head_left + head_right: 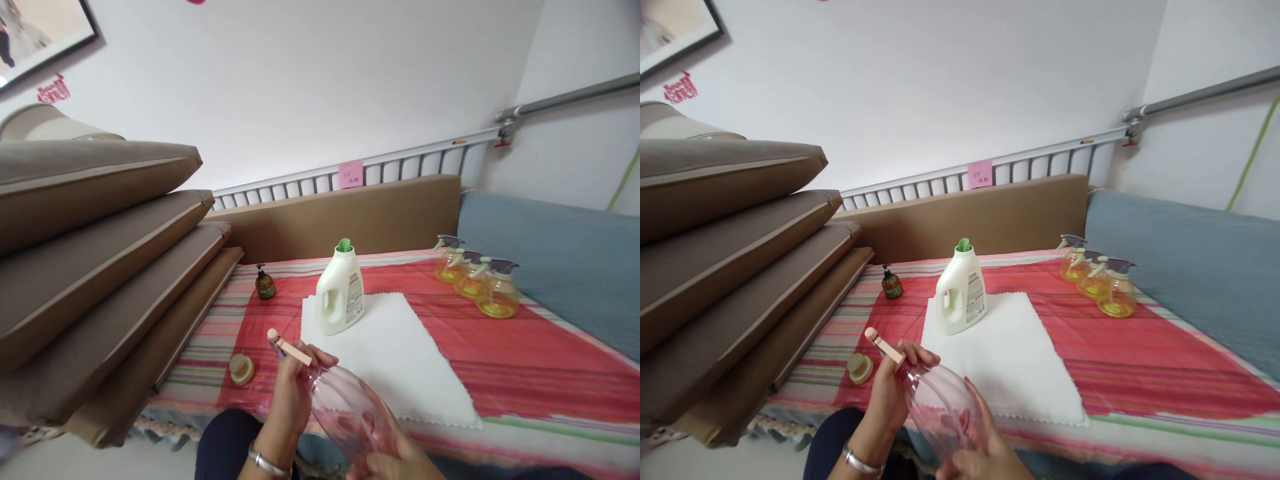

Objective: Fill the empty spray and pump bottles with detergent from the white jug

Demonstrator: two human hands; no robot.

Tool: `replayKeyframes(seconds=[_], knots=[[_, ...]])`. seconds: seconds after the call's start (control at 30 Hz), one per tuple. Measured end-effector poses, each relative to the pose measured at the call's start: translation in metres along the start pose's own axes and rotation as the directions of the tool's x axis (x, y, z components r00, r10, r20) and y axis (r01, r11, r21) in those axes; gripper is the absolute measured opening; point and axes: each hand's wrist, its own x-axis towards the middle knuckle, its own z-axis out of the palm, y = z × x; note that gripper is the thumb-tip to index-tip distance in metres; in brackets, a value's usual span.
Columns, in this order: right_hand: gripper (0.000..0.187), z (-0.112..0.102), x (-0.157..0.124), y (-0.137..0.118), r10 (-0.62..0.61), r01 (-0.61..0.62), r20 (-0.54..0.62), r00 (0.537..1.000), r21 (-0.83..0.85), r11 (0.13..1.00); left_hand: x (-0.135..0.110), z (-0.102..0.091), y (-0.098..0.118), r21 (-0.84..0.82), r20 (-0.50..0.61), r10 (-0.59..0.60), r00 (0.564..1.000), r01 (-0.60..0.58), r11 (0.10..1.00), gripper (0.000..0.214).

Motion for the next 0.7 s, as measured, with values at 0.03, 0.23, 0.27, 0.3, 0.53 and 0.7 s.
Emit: replayKeyframes(seconds=[0.03,0.23,0.27,0.3,0.53,0.7], knots=[[0.106,-0.003,0.000,0.001,0.029,-0.029,0.023,0.999,0.012,1.000,0.000,0.000,0.001,-0.005,0.009,-0.007,1.000,0.007,1.000,0.029],[0.067,-0.007,0.003,-0.005,0.165,-0.180,0.133,0.977,0.117,0.977,-0.002,0.000,0.002,-0.048,-0.024,-0.030,0.999,0.028,0.998,0.034],[0.068,-0.005,0.003,-0.007,0.159,-0.175,0.123,0.980,0.131,0.976,-0.003,0.000,0.001,-0.051,-0.028,-0.024,0.999,0.023,0.998,0.035],[0.071,-0.003,0.004,-0.007,0.140,-0.152,0.095,0.986,0.132,0.979,-0.003,-0.001,0.000,-0.054,-0.031,-0.023,0.999,0.021,0.998,0.035],[0.109,0.005,-0.001,-0.002,-0.120,0.098,-0.126,0.985,-0.165,0.981,-0.004,-0.001,-0.002,-0.102,-0.050,-0.057,0.997,0.052,0.993,0.031],[0.104,0.010,-0.008,-0.004,-0.318,0.267,-0.120,0.940,-0.317,0.910,-0.005,-0.001,-0.002,-0.114,-0.062,-0.075,0.995,0.068,0.991,0.027]])
